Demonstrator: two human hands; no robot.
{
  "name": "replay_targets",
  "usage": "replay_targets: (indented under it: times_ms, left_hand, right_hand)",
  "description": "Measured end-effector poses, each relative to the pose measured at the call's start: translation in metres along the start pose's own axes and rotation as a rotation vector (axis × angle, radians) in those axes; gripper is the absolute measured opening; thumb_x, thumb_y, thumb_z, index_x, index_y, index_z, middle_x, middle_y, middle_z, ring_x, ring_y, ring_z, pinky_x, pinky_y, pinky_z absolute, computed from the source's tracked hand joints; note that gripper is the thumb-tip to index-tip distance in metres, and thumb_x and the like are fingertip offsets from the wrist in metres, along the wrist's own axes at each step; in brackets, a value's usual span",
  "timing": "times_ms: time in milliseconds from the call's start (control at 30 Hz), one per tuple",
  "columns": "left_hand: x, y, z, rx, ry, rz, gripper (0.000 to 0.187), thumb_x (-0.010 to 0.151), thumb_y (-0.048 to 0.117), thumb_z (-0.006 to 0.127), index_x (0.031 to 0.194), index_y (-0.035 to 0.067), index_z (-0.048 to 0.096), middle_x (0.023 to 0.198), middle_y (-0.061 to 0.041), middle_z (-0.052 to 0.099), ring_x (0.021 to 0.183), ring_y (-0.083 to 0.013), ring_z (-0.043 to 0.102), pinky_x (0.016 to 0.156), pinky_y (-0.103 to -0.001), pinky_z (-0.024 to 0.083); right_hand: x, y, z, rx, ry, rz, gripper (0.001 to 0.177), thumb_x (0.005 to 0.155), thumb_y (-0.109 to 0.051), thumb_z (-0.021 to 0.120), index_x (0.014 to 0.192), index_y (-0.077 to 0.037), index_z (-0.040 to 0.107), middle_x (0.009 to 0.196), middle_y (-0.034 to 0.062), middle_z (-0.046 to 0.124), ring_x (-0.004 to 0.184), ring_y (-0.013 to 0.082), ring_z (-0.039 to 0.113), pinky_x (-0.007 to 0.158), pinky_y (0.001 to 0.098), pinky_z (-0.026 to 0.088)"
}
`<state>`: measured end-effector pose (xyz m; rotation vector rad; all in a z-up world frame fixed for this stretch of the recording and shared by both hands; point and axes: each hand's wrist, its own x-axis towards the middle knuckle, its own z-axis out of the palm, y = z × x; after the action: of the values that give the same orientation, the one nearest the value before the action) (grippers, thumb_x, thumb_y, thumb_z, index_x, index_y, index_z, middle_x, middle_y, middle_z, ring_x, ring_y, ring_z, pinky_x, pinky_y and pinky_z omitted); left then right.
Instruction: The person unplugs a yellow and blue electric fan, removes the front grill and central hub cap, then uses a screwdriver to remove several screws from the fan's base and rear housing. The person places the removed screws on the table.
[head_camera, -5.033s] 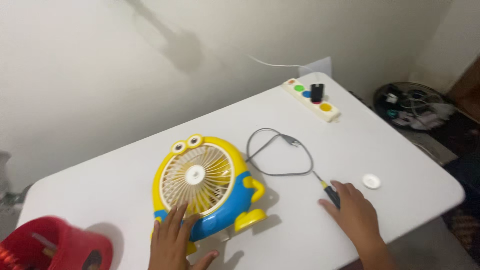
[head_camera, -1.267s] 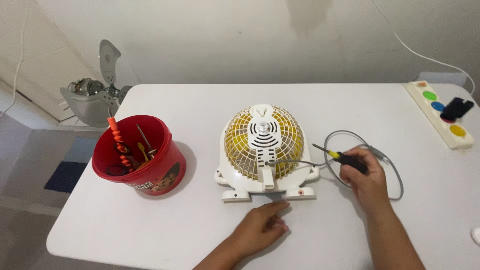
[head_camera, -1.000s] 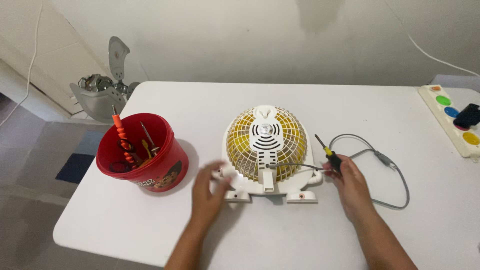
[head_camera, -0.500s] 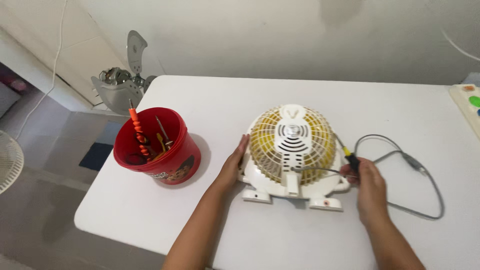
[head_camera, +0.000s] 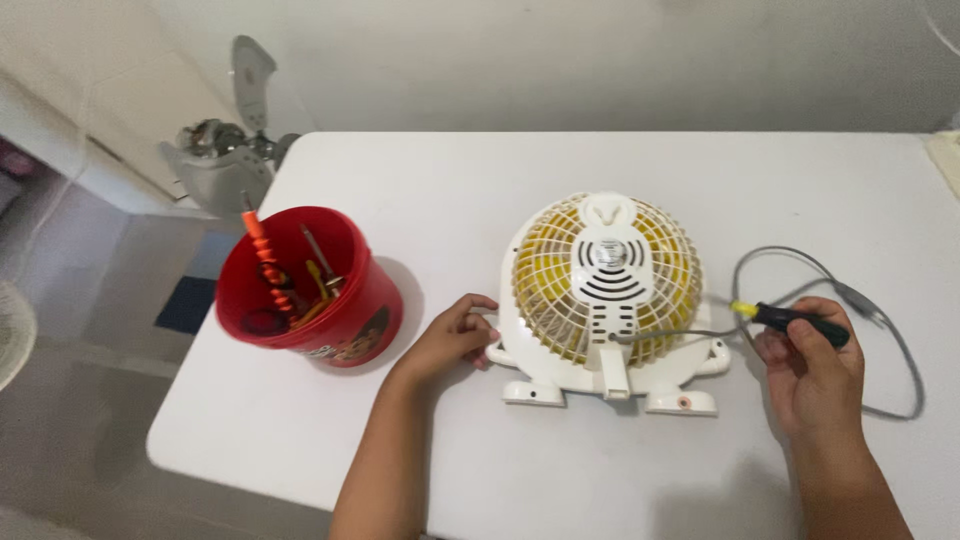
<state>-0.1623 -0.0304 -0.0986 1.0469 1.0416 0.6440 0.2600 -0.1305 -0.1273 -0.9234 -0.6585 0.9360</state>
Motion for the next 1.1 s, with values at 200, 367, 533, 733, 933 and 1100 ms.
replay_targets:
  times_ms: [200, 367, 533, 733, 933, 1100]
  left_hand:
    - [-0.005, 0.011, 0.011, 0.324, 0.171, 0.167, 0.037, 0.084, 0.008, 0.069, 0.12, 0.002, 0.063, 0.083, -0.002, 0.063, 0.067, -0.0121, 0.058, 0.059, -0.028, 0.047]
    - [-0.024, 0.008, 0.044, 0.742, 0.503, 0.825, 0.025, 0.086, 0.014, 0.075, 0.108, 0.005, 0.067, 0.093, -0.008, 0.07, 0.069, -0.0193, 0.062, 0.06, -0.033, 0.05]
    - [-0.04, -0.017, 0.103, 1.121, -0.006, 1.258, 0.014, 0.085, 0.014, 0.083, 0.091, 0.014, 0.07, 0.094, -0.006, 0.07, 0.08, -0.0264, 0.07, 0.067, -0.041, 0.056]
    - [-0.053, -0.035, 0.151, 1.0, -0.425, 1.302, 0.035, 0.093, 0.021, 0.079, 0.119, 0.003, 0.066, 0.148, -0.017, 0.057, 0.132, -0.0344, 0.063, 0.109, -0.045, 0.055]
    - [-0.043, -0.039, 0.155, 1.062, -0.402, 1.02, 0.051, 0.084, 0.025, 0.081, 0.123, -0.002, 0.062, 0.162, -0.036, 0.034, 0.147, -0.0484, 0.045, 0.109, -0.048, 0.047]
    - [-0.044, -0.047, 0.157, 1.104, -0.394, 0.996, 0.052, 0.085, 0.029, 0.081, 0.121, -0.002, 0.061, 0.162, -0.036, 0.033, 0.151, -0.0485, 0.038, 0.112, -0.05, 0.044]
  right_hand:
    - [-0.013, -0.03, -0.005, -0.166, -0.166, -0.131, 0.012, 0.102, -0.014, 0.06, 0.106, -0.004, 0.066, 0.085, 0.0072, 0.062, 0.065, 0.0141, 0.056, 0.051, 0.0256, 0.048]
    - [-0.036, -0.045, 0.024, -0.882, -0.4, -0.438, 0.024, 0.083, -0.016, 0.077, 0.103, -0.008, 0.066, 0.093, 0.0052, 0.07, 0.08, 0.0136, 0.072, 0.069, 0.0274, 0.06]
    - [-0.043, -0.049, 0.051, -0.993, -0.532, -0.441, 0.03, 0.077, -0.018, 0.081, 0.102, -0.008, 0.068, 0.09, 0.0068, 0.073, 0.079, 0.0145, 0.076, 0.066, 0.0283, 0.062]
    - [-0.045, -0.053, 0.06, -0.978, -0.565, -0.474, 0.03, 0.077, -0.019, 0.083, 0.101, -0.008, 0.068, 0.09, 0.0073, 0.073, 0.076, 0.0142, 0.076, 0.061, 0.0275, 0.06]
    - [-0.047, -0.056, 0.066, -1.013, -0.605, -0.427, 0.031, 0.074, -0.017, 0.083, 0.1, -0.008, 0.068, 0.087, 0.0071, 0.072, 0.072, 0.016, 0.072, 0.059, 0.03, 0.057]
    - [-0.048, -0.058, 0.072, -1.067, -0.656, -0.276, 0.027, 0.075, -0.013, 0.082, 0.099, -0.01, 0.07, 0.081, 0.0046, 0.072, 0.066, 0.0152, 0.072, 0.056, 0.0292, 0.058]
